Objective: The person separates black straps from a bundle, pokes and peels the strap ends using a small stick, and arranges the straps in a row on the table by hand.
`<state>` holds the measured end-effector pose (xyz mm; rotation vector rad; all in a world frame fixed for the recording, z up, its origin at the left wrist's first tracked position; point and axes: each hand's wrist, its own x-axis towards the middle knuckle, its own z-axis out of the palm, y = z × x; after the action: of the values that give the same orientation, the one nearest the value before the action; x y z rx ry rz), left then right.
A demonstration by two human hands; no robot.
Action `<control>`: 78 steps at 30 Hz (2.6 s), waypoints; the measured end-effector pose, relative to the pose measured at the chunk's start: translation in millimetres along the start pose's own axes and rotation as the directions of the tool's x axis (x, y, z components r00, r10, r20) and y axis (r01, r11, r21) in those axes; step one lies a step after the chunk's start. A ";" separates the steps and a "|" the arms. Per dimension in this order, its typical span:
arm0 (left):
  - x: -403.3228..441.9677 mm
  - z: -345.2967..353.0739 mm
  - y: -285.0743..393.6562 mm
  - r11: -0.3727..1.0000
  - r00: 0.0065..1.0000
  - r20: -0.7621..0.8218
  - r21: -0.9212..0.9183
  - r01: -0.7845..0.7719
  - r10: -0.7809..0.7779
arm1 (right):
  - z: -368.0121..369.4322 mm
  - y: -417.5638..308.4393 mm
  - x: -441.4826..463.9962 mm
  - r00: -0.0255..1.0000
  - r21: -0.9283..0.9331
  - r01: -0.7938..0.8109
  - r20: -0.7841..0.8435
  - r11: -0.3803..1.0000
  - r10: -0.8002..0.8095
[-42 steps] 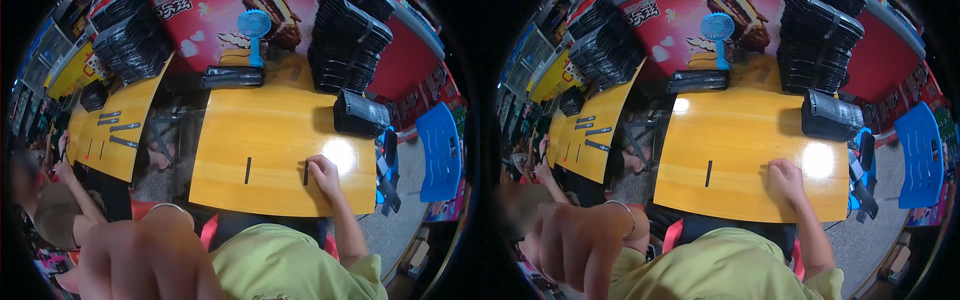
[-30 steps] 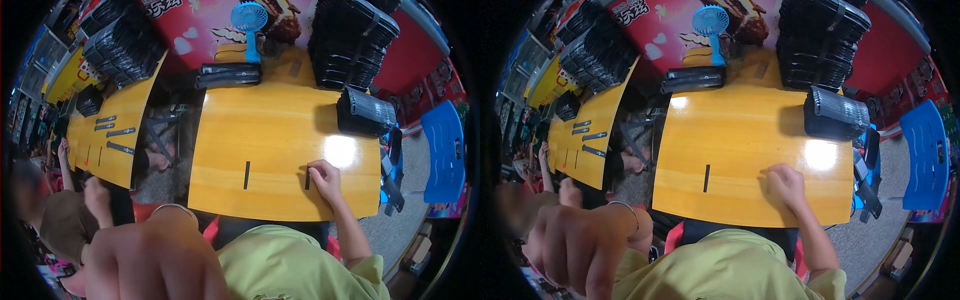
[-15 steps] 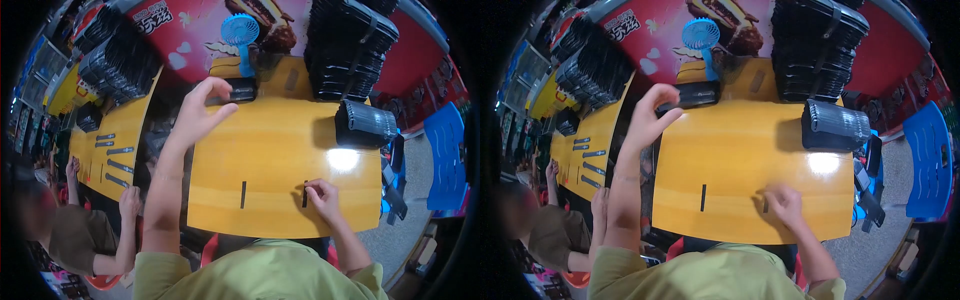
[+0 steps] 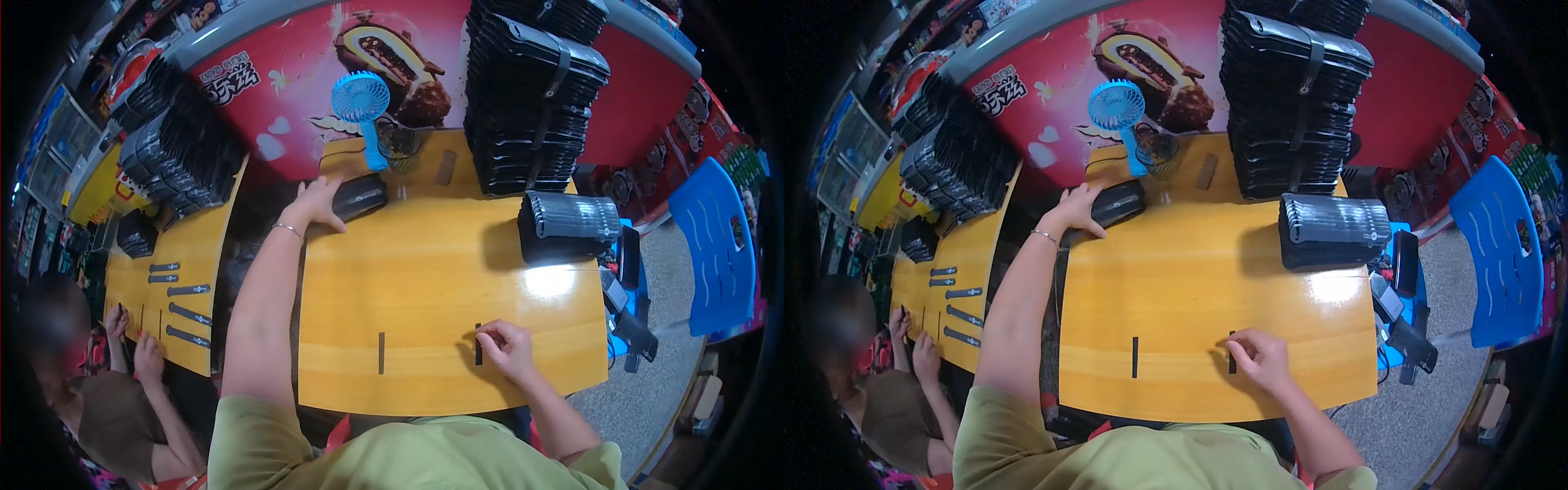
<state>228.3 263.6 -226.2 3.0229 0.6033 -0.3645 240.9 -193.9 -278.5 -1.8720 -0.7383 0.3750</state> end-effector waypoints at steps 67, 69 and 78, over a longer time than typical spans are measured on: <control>-276.0 70.5 196.0 -0.589 0.998 -0.056 -0.808 -0.023 0.037 | 58.8 -102.4 -27.1 0.971 0.090 0.239 -0.052 0.967 -0.235; -278.6 63.7 201.7 -0.577 0.999 -0.021 -0.816 -0.031 -0.024 | 58.2 -101.7 -24.2 0.957 0.057 0.286 -0.069 0.956 -0.282; -275.1 56.5 207.3 -0.565 0.995 -0.007 -0.823 -0.060 -0.095 | 51.9 -104.2 -17.5 0.912 0.021 0.409 0.015 0.912 -0.410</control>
<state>48.4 -35.4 -218.1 0.9174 0.4484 0.3352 165.1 -140.0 -206.3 -1.6435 -1.1102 0.1282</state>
